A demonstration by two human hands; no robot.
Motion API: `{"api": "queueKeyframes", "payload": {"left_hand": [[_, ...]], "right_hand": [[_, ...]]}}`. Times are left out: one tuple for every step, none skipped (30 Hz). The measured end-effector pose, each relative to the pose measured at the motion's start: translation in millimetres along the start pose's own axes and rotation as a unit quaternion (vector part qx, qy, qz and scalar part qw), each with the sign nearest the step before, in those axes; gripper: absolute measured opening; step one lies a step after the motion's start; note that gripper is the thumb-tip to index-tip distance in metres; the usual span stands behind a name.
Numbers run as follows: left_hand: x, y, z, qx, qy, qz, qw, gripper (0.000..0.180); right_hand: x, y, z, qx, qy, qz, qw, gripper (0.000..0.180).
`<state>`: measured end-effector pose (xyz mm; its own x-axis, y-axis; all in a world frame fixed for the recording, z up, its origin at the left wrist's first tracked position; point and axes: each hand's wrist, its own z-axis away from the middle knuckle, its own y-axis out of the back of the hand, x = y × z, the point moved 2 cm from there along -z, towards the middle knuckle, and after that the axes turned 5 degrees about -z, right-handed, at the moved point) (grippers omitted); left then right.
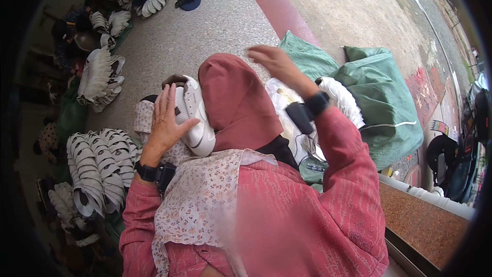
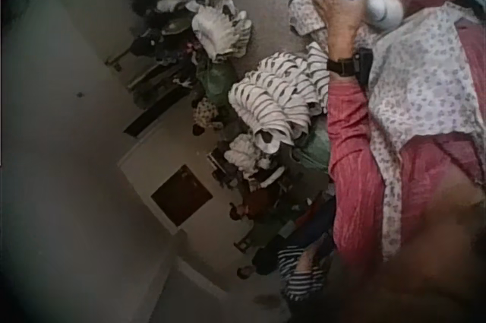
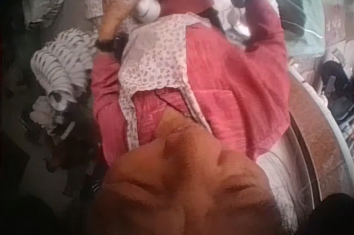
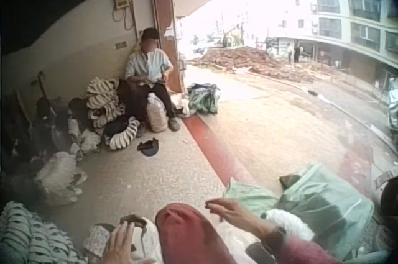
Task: Lacing and checking shoes in a manufacturing environment.
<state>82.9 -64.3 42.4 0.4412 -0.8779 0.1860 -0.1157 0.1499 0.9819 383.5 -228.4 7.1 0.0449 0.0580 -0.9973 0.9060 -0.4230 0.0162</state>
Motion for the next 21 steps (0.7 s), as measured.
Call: {"api": "queueKeyframes", "payload": {"left_hand": [[1,2,0,0.010,0.011,0.017,1.000,0.104],[2,5,-3,0.021,0.003,0.020,1.000,0.104],[5,8,-5,0.048,-0.035,-0.021,0.998,0.100],[8,9,-7,0.074,-0.071,-0.061,0.993,0.097],[10,7,-10,0.085,-0.095,-0.060,0.990,0.086],[12,3,-14,0.080,-0.096,-0.053,0.991,0.086],[13,-2,-18,0.072,-0.127,-0.065,0.987,0.081],[14,-8,-23,0.057,-0.154,-0.076,0.983,0.076],[13,-13,-26,0.076,-0.137,-0.069,0.985,0.067],[11,-17,-29,0.084,-0.143,-0.068,0.984,0.067],[9,-19,-31,0.079,-0.138,-0.063,0.985,0.066],[7,-21,-32,0.071,-0.128,-0.057,0.988,0.065],[7,-22,-31,0.078,-0.128,-0.054,0.987,0.064],[7,-21,-30,0.082,-0.134,-0.064,0.985,0.064],[9,-20,-28,0.080,-0.131,-0.070,0.986,0.064],[11,-19,-28,0.079,-0.132,-0.073,0.985,0.064],[13,-17,-27,0.081,-0.137,-0.083,0.984,0.064],[15,-16,-26,0.079,-0.133,-0.081,0.985,0.065],[18,-14,-25,0.081,-0.130,-0.077,0.985,0.066],[20,-13,-25,0.082,-0.132,-0.085,0.984,0.066],[21,-13,-26,0.084,-0.131,-0.078,0.985,0.066]], "right_hand": [[10,34,25,0.066,-0.090,0.009,0.994,0.042],[22,61,52,0.109,-0.119,0.028,0.987,0.042],[40,84,78,0.162,-0.188,0.036,0.968,0.040],[59,103,106,0.202,-0.235,0.066,0.948,0.034],[79,118,134,0.216,-0.256,0.070,0.940,0.029],[99,129,161,0.225,-0.282,0.068,0.930,0.025],[120,137,185,0.238,-0.332,0.110,0.906,0.025],[138,144,207,0.251,-0.355,0.108,0.894,0.024],[155,145,228,0.276,-0.383,0.079,0.878,0.021],[170,146,244,0.283,-0.424,0.069,0.858,0.019],[182,141,257,0.273,-0.423,0.041,0.863,0.019],[190,138,266,0.295,-0.447,0.054,0.843,0.018],[196,132,268,0.277,-0.427,0.024,0.861,0.018],[201,124,267,0.266,-0.411,0.013,0.872,0.019],[205,116,263,0.265,-0.404,0.006,0.875,0.021],[208,108,255,0.260,-0.387,-0.006,0.885,0.021],[210,101,244,0.244,-0.354,-0.005,0.903,0.021],[212,94,231,0.225,-0.310,0.002,0.924,0.021],[216,88,217,0.218,-0.296,0.008,0.930,0.021],[219,82,202,0.214,-0.274,0.031,0.937,0.022],[224,76,190,0.204,-0.261,0.026,0.943,0.020]]}}
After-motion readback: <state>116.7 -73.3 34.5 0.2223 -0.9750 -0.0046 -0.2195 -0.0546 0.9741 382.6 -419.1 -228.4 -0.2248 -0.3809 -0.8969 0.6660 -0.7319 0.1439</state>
